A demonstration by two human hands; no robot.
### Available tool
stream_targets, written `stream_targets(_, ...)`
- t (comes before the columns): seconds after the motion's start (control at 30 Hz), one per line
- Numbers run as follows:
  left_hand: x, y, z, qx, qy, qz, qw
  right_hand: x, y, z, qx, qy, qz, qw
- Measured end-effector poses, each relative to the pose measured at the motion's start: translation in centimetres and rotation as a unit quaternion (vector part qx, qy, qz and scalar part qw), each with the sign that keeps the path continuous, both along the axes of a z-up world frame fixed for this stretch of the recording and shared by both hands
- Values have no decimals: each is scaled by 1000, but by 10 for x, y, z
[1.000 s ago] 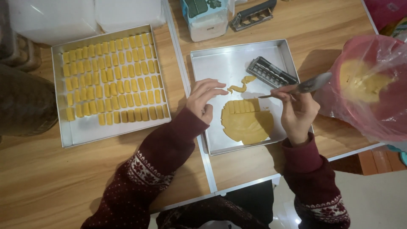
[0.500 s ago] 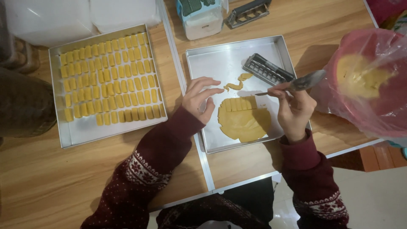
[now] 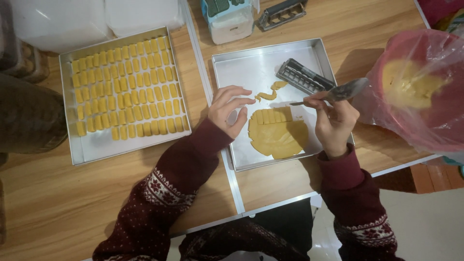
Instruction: Flattening a piece of dough on a tray using a spoon and then cutting it into uniform strips using a manual metal cutter.
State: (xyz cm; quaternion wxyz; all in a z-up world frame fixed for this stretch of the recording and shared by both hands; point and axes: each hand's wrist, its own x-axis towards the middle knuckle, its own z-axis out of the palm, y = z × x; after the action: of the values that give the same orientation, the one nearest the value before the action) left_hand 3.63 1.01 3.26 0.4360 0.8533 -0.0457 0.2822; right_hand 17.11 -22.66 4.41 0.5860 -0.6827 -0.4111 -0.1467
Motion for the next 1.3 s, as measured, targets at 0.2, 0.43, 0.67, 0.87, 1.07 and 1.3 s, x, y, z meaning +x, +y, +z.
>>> stream_targets(0.2, 0, -1, -2, -2, -3, 1, 1000, 3, -1, -4, 9, 7, 4, 1000)
stream_targets(0.43, 1, 1, -8, -1, 12, -5, 1000, 1, -3, 0, 4, 18, 4, 1000)
stream_targets(0.67, 1, 0, -4, -3, 13, -6, 1000, 0, 0, 2, 7, 25, 16, 1000)
stream_targets(0.87, 2, 0, -9, 3, 20, -1, 1000, 1, -5, 2, -16, 22, 18, 999)
stream_targets(1.07, 0, 0, -5, 4, 22, -3, 1000, -3, -7, 2, -47, 31, 25, 998)
stream_targets(1.3, -1, 0, -1, -3, 21, -6, 1000, -13, -10, 9, -86, 20, 27, 996)
